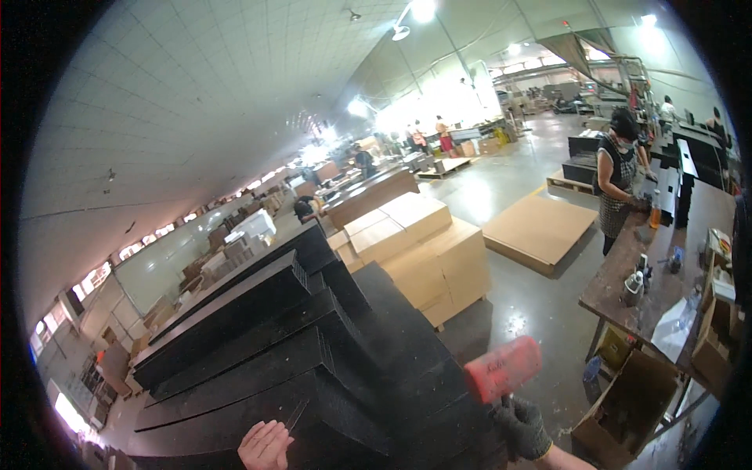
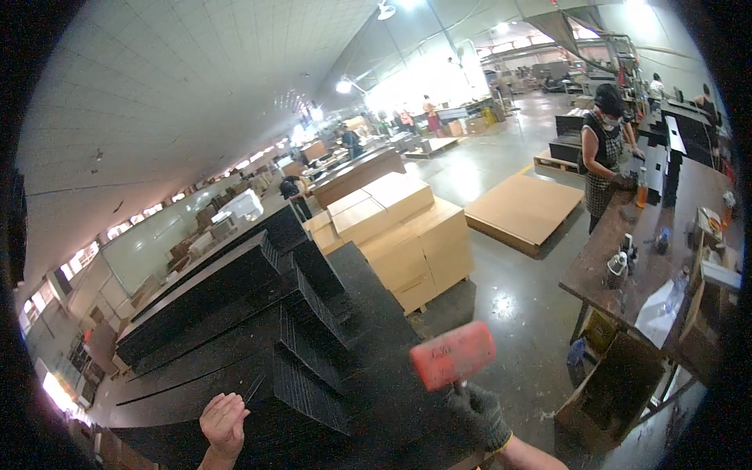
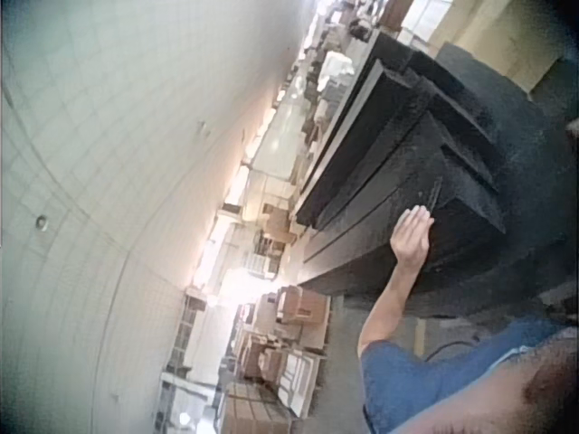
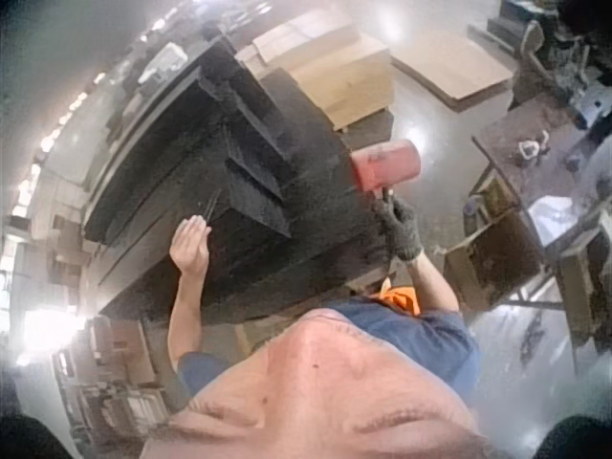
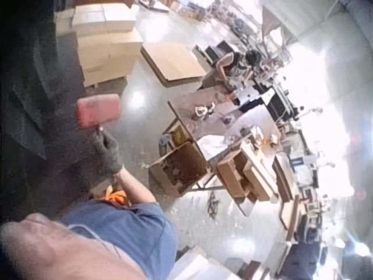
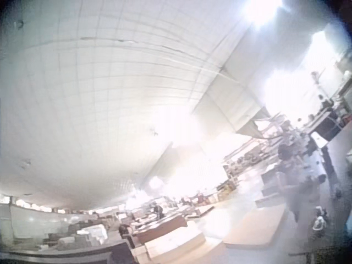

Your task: The person aligns a stack of black panels by hand and with a mallet, then uses a small tool to scrape the edges of the panels.

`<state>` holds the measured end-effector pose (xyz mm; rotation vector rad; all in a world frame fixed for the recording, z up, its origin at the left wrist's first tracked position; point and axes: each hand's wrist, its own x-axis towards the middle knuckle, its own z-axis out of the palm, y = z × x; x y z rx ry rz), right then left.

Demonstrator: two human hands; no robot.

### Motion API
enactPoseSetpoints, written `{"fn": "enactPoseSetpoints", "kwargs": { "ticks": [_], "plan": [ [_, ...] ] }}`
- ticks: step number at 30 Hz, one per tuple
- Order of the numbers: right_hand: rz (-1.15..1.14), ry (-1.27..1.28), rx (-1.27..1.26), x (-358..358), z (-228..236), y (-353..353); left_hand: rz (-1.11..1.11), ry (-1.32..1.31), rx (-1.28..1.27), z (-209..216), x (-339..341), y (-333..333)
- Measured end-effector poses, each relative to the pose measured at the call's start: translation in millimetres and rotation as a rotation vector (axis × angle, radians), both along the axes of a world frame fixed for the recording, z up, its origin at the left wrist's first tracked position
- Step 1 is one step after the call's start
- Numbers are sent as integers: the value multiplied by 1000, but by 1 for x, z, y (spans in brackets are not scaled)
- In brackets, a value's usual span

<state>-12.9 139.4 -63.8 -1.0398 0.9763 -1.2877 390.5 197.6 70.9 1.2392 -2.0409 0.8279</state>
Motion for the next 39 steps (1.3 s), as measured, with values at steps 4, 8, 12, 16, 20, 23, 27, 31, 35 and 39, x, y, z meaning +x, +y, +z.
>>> {"fn": "enactPoseSetpoints", "kwargs": {
  "ticks": [4,8,12,16,20,23,27,31,35,39],
  "plan": [
    [223,-110,-1,-11,2,4,145,112,-188,-4,-50,26],
    [581,-143,-32,-7,34,9,-19,183,-62,-17,-104,72],
    [814,-137,-51,18,22,10,154,840,347,-61,-166,131],
    [1033,-125,-76,69,5,23,348,1040,231,-82,-187,169],
    [1257,-106,-104,134,-19,61,708,1289,348,-90,-173,227],
    [1429,-76,-141,187,-45,112,841,1557,149,-98,-157,265],
    [1664,-19,-226,257,-98,201,615,1832,-129,-124,-109,322],
    [1843,1,-399,324,-159,301,422,1945,-348,-144,-50,414],
    [1867,-40,-462,389,-161,380,918,1497,-90,-157,-5,487],
    [1677,-103,-126,471,-126,432,632,1679,-103,-160,75,533]
  ]
}}
